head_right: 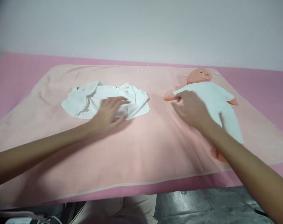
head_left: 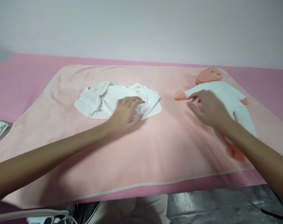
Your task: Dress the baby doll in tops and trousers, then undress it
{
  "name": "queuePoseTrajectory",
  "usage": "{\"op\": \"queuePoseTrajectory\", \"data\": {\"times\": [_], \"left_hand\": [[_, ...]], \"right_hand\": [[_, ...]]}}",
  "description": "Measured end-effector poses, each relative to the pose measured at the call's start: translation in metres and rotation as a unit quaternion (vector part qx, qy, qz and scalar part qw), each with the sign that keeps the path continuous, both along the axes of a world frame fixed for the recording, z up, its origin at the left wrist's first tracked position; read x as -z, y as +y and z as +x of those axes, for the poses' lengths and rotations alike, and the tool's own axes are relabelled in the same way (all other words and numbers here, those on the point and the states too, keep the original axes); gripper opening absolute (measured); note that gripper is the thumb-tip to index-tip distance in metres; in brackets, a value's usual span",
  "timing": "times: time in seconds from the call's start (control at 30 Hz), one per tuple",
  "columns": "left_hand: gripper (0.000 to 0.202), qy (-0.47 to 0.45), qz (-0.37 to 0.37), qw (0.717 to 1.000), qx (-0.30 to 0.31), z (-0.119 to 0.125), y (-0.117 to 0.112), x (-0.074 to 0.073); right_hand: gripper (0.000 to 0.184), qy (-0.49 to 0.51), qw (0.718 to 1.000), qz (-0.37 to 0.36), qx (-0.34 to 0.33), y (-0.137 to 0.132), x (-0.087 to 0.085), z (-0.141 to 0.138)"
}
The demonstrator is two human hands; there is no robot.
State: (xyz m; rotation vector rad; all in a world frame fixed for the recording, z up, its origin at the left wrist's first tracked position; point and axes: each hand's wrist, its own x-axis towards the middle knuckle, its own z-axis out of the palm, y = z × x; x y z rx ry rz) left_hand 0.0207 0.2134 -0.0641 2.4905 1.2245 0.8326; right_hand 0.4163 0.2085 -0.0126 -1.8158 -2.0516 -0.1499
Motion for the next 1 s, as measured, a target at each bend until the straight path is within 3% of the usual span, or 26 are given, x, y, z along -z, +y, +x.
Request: {"op": "queuePoseTrajectory", "data": {"times": [0.03, 0.1, 0.23, 0.33, 0.43, 0.53, 0.63, 0.7, 0.77, 0.83, 0.9, 1.0], "left_hand": [[0.044, 0.008, 0.000, 0.998, -0.056, -0.032, -0.004, 0.001], [0.046, 0.009, 0.007, 0.985, -0.175, -0.089, -0.003, 0.006], [0.063, -0.007, -0.047, 0.925, -0.377, -0.170, 0.011, 0.018], [0.073, 0.027, -0.124, 0.892, -0.434, -0.197, 0.025, 0.020], [0.060, 0.082, -0.182, 0.881, -0.429, -0.202, 0.041, 0.013], [0.040, 0.092, -0.194, 0.892, -0.397, -0.186, 0.050, -0.003], [0.035, 0.017, -0.062, 0.935, -0.350, -0.145, 0.042, -0.021], [0.034, 0.001, 0.033, 0.964, -0.263, -0.112, 0.025, -0.027], [0.032, 0.062, 0.077, 0.983, -0.154, -0.087, 0.002, -0.023], [0.036, 0.132, 0.091, 0.982, -0.097, -0.080, -0.019, -0.011], [0.045, 0.160, 0.078, 0.977, -0.114, -0.092, -0.033, 0.004], [0.049, 0.139, 0.040, 0.970, -0.193, -0.126, -0.038, 0.021]], "right_hand": [[0.044, 0.021, 0.997, -0.052, -0.057, -0.005, 0.010, -0.019], [0.043, 0.061, 0.987, -0.118, -0.095, -0.007, 0.031, -0.048], [0.047, 0.068, 0.982, -0.176, 0.005, 0.008, 0.056, -0.086], [0.049, 0.042, 0.978, -0.189, 0.072, 0.018, 0.059, -0.107], [0.031, 0.010, 0.973, -0.217, 0.078, 0.020, 0.050, -0.125], [0.021, -0.003, 0.974, -0.218, 0.059, 0.017, 0.030, -0.147], [0.018, -0.004, 0.992, -0.125, 0.030, 0.013, 0.008, -0.185], [0.020, 0.000, 0.999, -0.029, -0.031, 0.008, 0.002, -0.219], [0.019, -0.005, 0.991, 0.035, -0.126, 0.000, 0.008, -0.249], [0.019, -0.031, 0.976, 0.041, -0.210, -0.012, 0.026, -0.265], [0.026, -0.024, 0.973, 0.021, -0.227, -0.025, 0.050, -0.263], [0.029, 0.044, 0.987, -0.006, -0.152, -0.037, 0.077, -0.239]]}}
